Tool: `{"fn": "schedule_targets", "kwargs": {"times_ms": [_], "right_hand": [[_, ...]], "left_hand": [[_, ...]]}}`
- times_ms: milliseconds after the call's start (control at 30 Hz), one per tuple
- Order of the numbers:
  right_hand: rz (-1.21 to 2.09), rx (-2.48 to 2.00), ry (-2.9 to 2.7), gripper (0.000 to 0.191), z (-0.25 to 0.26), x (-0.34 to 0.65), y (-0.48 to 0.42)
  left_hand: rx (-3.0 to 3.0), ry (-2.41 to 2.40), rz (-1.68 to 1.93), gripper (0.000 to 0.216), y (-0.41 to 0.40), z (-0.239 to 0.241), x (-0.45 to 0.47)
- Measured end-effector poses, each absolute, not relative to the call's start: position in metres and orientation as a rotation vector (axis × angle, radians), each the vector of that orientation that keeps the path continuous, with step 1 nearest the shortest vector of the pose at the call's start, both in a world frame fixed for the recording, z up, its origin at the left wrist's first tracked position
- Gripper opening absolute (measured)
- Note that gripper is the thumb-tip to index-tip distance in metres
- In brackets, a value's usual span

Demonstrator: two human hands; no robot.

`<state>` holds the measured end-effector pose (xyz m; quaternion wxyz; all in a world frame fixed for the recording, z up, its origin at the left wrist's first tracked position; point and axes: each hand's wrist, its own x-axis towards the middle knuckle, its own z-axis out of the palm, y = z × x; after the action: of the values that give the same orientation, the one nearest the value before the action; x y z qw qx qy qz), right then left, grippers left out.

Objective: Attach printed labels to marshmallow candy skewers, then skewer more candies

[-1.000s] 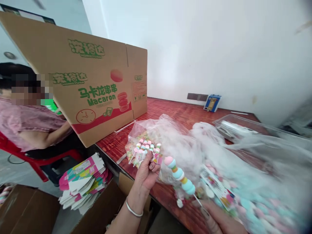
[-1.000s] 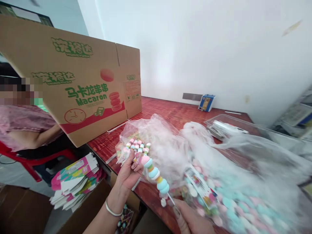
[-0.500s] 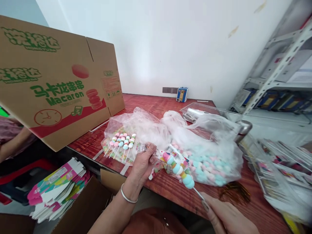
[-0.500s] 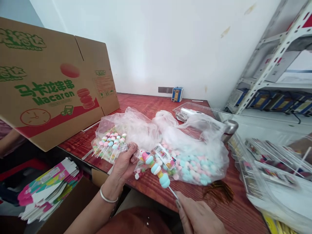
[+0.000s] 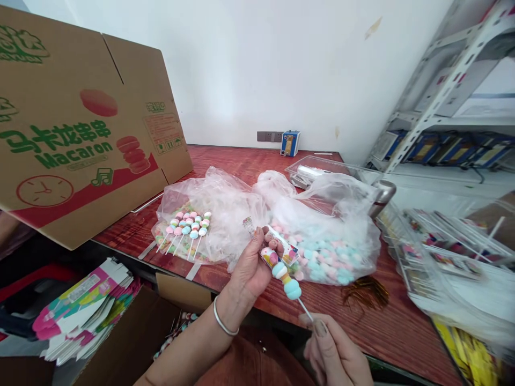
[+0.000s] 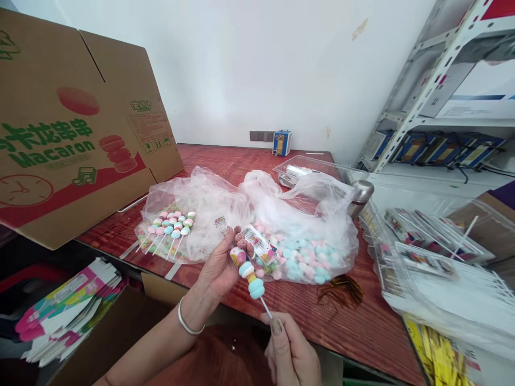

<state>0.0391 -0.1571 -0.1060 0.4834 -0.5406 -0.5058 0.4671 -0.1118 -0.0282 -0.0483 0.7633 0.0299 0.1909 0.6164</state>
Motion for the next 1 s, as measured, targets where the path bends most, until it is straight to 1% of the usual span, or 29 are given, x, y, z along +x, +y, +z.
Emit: {"fn": "schedule_targets", "kwargs": {"times_ms": [67, 133, 200, 267, 300, 367, 433, 500, 567, 633, 700, 733, 767, 833, 1000], "right_hand": [[1.281, -1.241, -1.067, 0.047, -0.111, 0.027, -0.158], [1.229, -1.262, -1.084, 0.044, -0.115, 0.024, -0.158], [0.949, -1.356, -1.271, 0.033, -0.119, 0.027, -0.158], [0.516, -1.383, -1.536, 0.021, -0.122, 0.035, -0.156], [0.299, -1.352, -1.665, 0.018, -0.123, 0.04, -0.154], [-0.058, -1.249, -1.839, 0.018, -0.124, 0.047, -0.15], [-0.267, -1.171, -1.912, 0.021, -0.123, 0.05, -0.146], [-0.346, -1.151, -1.91, 0.02, -0.121, 0.05, -0.143], [-0.268, -1.198, -1.855, 0.015, -0.118, 0.046, -0.143], [0.057, -1.315, -1.759, 0.009, -0.114, 0.041, -0.146], [0.515, -1.415, -1.595, 0.019, -0.111, 0.035, -0.149], [0.71, -1.436, -1.501, 0.025, -0.11, 0.032, -0.15], [0.838, -1.436, -1.417, 0.029, -0.109, 0.029, -0.15], [0.897, -1.425, -1.326, 0.033, -0.108, 0.024, -0.147], [0.615, -1.424, -1.364, 0.028, -0.106, 0.02, -0.125]], "left_hand": [[0.047, 0.435, 1.324, 0.011, -0.027, -0.048, -0.106], [0.075, 0.456, 1.315, 0.012, -0.026, -0.048, -0.102], [0.102, 0.472, 1.314, 0.013, -0.026, -0.05, -0.099], [0.107, 0.499, 1.306, 0.014, -0.025, -0.052, -0.097], [0.107, 0.51, 1.303, 0.014, -0.025, -0.053, -0.096], [0.114, 0.528, 1.291, 0.014, -0.024, -0.054, -0.095], [0.12, 0.532, 1.269, 0.015, -0.025, -0.055, -0.093], [0.117, 0.529, 1.238, 0.018, -0.026, -0.054, -0.09], [0.111, 0.527, 1.21, 0.023, -0.028, -0.054, -0.088], [0.116, 0.517, 1.209, 0.027, -0.03, -0.054, -0.084], [0.13, 0.509, 1.213, 0.029, -0.031, -0.054, -0.081], [0.144, 0.507, 1.211, 0.03, -0.032, -0.054, -0.08], [0.163, 0.505, 1.207, 0.03, -0.033, -0.055, -0.078], [0.213, 0.495, 1.198, 0.032, -0.036, -0.057, -0.073], [0.307, 0.511, 1.145, 0.035, -0.053, -0.069, -0.058]]}}
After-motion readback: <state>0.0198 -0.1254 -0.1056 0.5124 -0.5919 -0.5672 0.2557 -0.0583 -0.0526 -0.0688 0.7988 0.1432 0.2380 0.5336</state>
